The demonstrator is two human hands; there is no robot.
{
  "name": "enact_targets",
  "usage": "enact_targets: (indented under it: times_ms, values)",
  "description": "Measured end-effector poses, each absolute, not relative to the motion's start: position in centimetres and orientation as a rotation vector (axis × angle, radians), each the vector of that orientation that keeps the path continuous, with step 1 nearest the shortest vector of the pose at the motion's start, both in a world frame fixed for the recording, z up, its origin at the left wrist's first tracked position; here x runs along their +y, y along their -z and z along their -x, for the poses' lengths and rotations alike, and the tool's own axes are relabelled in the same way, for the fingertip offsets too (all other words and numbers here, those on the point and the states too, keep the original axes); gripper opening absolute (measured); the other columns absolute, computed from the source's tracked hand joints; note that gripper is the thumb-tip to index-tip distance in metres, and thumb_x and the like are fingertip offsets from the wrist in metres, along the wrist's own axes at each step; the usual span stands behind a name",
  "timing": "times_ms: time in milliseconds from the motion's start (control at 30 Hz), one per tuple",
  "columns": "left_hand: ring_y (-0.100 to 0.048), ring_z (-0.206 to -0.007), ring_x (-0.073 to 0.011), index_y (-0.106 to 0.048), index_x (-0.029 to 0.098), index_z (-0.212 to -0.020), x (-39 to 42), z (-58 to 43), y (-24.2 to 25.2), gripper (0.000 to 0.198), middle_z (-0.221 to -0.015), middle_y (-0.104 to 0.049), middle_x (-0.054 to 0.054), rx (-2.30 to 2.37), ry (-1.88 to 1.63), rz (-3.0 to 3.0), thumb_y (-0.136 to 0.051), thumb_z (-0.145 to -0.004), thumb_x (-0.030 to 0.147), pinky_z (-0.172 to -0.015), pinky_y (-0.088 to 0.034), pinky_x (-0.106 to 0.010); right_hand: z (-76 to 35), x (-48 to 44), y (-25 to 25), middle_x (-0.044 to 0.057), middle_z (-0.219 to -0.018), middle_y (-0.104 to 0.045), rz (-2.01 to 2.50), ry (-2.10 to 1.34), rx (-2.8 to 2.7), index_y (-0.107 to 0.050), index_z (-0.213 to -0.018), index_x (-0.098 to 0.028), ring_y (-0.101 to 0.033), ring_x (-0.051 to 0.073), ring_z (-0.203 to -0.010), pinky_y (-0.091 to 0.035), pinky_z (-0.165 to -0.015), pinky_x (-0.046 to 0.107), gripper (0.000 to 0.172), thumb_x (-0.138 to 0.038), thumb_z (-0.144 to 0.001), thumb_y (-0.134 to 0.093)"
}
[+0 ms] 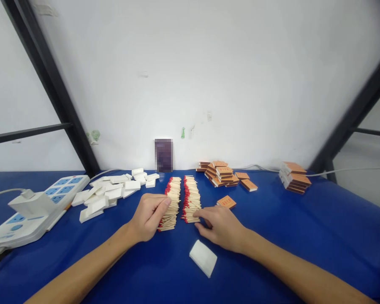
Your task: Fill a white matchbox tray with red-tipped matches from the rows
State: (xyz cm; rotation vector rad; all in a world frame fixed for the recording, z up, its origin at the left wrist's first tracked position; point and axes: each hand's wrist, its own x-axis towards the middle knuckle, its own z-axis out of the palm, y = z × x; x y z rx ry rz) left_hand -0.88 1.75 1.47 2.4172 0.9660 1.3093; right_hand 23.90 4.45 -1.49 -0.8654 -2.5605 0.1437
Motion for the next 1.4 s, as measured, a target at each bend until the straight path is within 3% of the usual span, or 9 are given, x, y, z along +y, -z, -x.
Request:
enact_targets:
  times_ms: [300, 733, 967, 1100, 1167, 1267, 1400]
  values:
    - [-0.038, -0.067, -0.0163, -0.038, 0.019, -0.074, 1.6, 0.9, -2.4, 0.023, -0.072, -0.045, 0.000, 1.109, -1.006, -2.652, -0.038, -0.097, 0.024, -0.064, -0.032, -0.032, -24.0, 4.4, 1.2, -0.001, -0.069, -0.065, 0.818, -0.186, -2.589, -0.067, -0.092, -0.018, -0.055, 0.013, -0.059, -0.033, -0.060, 0.025, 0.011, -0.022, -0.087, -0.058]
    - [-0.031, -0.061, -0.0134, -0.023, 0.021, -0.073, 0.3, 0.0, -2.9, 0.028, -0.068, -0.035, 0.003, 0.881, -0.922, -2.561, -0.041, -0.094, 0.016, -0.058, -0.025, -0.029, -24.0, 4.3, 0.6, -0.001, -0.069, -0.064, 0.861, -0.281, -2.613, -0.066, -0.087, -0.018, -0.053, 0.012, -0.061, -0.031, -0.059, 0.024, 0.010, -0.021, -0.088, -0.056]
    - [-0.024, -0.056, -0.0130, -0.017, 0.021, -0.068, 0.3, -0.7, -1.1, 0.038, -0.059, -0.024, 0.005, 0.717, -1.100, -2.611, -0.047, -0.087, 0.007, -0.056, -0.020, -0.031, -24.1, 4.2, 0.6, 0.000, -0.072, -0.065, 0.873, -0.288, -2.605, -0.069, -0.097, -0.017, -0.054, 0.013, -0.062, -0.031, -0.059, 0.024, 0.015, -0.021, -0.087, -0.058]
    - [-0.020, -0.051, -0.0119, -0.017, 0.021, -0.069, -0.1, -1.5, -0.2, 0.040, -0.057, -0.021, 0.006, 0.664, -1.195, -2.624, -0.050, -0.085, 0.006, -0.051, -0.016, -0.031, -24.1, 4.3, 0.6, 0.001, -0.074, -0.066, 0.869, -0.269, -2.632, -0.068, -0.091, -0.017, -0.055, 0.013, -0.065, -0.030, -0.060, 0.025, 0.012, -0.022, -0.089, -0.057]
    - [-0.027, -0.053, -0.0122, -0.023, 0.021, -0.069, -0.4, -2.0, -0.3, 0.035, -0.058, -0.028, 0.005, 0.669, -1.172, -2.669, -0.052, -0.084, 0.009, -0.052, -0.020, -0.029, -24.2, 4.4, 0.6, 0.001, -0.075, -0.067, 0.856, -0.262, -2.639, -0.068, -0.091, -0.017, -0.056, 0.013, -0.066, -0.029, -0.060, 0.025, 0.012, -0.021, -0.089, -0.056]
    - [-0.047, -0.066, -0.0158, -0.046, 0.020, -0.083, -0.8, -2.7, -0.7, 0.008, -0.072, -0.051, -0.001, 0.682, -0.916, -2.807, -0.053, -0.083, 0.017, -0.059, -0.035, -0.029, -24.2, 4.4, 0.6, 0.002, -0.079, -0.069, 0.830, -0.274, -2.641, -0.067, -0.092, -0.018, -0.058, 0.014, -0.069, -0.029, -0.061, 0.025, 0.012, -0.020, -0.090, -0.055]
    - [-0.060, -0.075, -0.0206, -0.052, 0.018, -0.117, -1.2, -2.8, -0.6, 0.035, -0.086, -0.064, -0.004, 0.741, -0.508, -2.929, -0.057, -0.085, 0.031, -0.070, -0.045, -0.033, -24.2, 4.4, 0.7, 0.002, -0.077, -0.068, 0.866, -0.240, -2.630, -0.067, -0.089, -0.018, -0.057, 0.014, -0.069, -0.028, -0.060, 0.026, 0.011, -0.022, -0.090, -0.056]
